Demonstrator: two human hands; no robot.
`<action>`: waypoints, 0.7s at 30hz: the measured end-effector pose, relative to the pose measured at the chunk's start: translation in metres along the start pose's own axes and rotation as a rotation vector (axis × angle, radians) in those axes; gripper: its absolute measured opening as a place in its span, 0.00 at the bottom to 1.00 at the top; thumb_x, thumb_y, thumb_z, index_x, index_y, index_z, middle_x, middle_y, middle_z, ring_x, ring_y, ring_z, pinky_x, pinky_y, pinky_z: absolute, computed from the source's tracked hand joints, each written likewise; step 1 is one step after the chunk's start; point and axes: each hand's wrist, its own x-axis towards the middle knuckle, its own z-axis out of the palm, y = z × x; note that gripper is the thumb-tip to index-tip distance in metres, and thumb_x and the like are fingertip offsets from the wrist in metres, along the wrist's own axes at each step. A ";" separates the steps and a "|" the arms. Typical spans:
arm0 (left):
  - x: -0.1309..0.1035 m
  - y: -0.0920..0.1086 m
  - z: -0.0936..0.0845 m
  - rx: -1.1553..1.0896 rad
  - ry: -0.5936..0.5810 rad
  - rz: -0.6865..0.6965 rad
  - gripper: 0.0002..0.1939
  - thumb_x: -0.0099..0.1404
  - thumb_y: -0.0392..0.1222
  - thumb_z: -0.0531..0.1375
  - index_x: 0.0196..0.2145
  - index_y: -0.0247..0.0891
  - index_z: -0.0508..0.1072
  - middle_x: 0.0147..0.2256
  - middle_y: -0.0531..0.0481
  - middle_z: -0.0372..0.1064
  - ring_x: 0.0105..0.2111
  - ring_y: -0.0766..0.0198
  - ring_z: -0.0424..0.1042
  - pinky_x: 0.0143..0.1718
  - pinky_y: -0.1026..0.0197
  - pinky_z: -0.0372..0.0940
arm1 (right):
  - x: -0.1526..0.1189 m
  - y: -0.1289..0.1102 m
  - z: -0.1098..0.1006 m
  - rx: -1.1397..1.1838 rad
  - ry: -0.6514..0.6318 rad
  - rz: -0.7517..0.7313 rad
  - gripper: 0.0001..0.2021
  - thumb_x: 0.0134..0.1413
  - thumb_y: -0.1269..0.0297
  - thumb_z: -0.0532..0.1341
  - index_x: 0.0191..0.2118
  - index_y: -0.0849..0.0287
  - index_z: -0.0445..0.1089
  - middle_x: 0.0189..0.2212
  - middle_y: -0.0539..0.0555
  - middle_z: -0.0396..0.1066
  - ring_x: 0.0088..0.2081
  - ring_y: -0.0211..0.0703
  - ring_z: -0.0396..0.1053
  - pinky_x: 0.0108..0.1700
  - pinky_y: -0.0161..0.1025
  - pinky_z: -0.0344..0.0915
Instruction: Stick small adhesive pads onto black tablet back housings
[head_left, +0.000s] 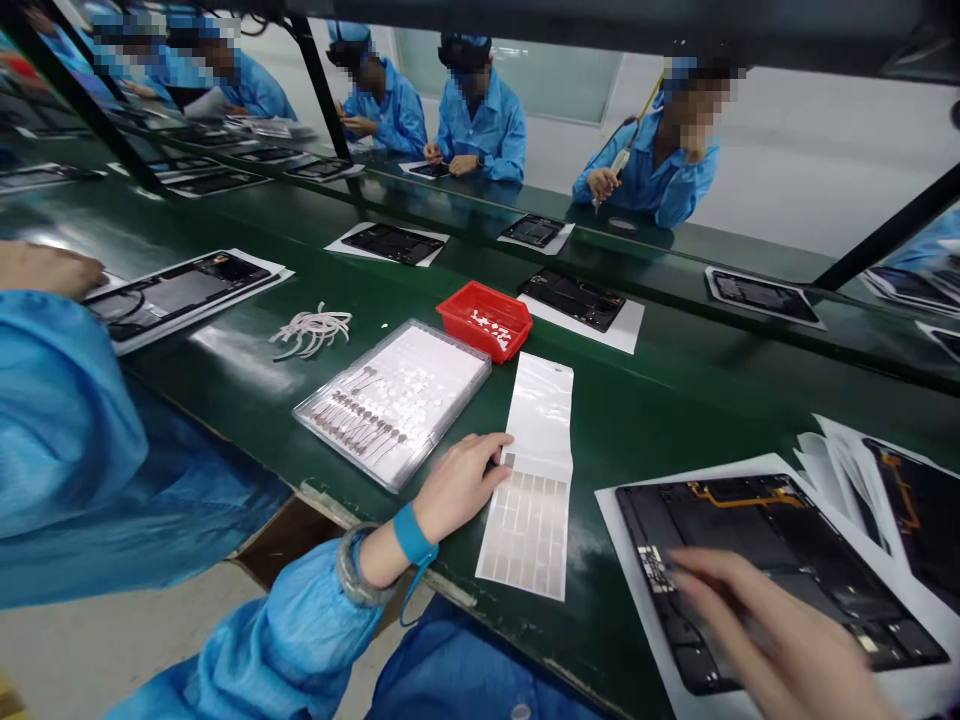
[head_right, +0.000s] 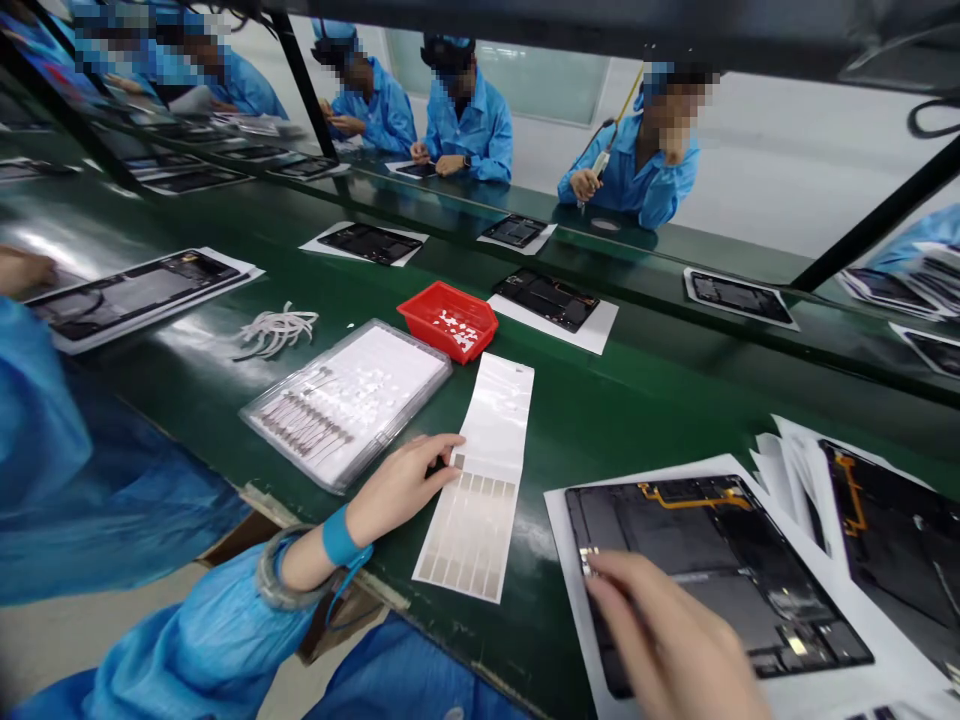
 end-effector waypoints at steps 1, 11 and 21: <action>0.001 0.001 0.001 -0.007 0.008 -0.002 0.15 0.62 0.33 0.58 0.47 0.38 0.69 0.33 0.52 0.70 0.38 0.60 0.70 0.41 0.60 0.65 | 0.023 -0.013 0.013 -0.018 -0.063 -0.087 0.06 0.59 0.58 0.55 0.38 0.47 0.69 0.32 0.51 0.75 0.30 0.43 0.73 0.31 0.35 0.69; 0.000 0.001 0.003 -0.071 0.031 -0.013 0.08 0.61 0.32 0.60 0.38 0.39 0.74 0.30 0.54 0.71 0.34 0.63 0.71 0.36 0.64 0.65 | 0.122 -0.046 0.103 -0.344 -0.188 -0.333 0.05 0.60 0.68 0.57 0.34 0.58 0.69 0.33 0.53 0.71 0.36 0.44 0.70 0.34 0.38 0.64; 0.004 -0.006 0.001 -0.046 -0.004 0.005 0.09 0.63 0.35 0.59 0.41 0.40 0.75 0.32 0.53 0.74 0.36 0.61 0.72 0.39 0.62 0.66 | 0.110 -0.047 0.104 -0.332 -0.066 -0.488 0.10 0.62 0.73 0.52 0.32 0.59 0.69 0.30 0.55 0.70 0.33 0.44 0.67 0.32 0.38 0.61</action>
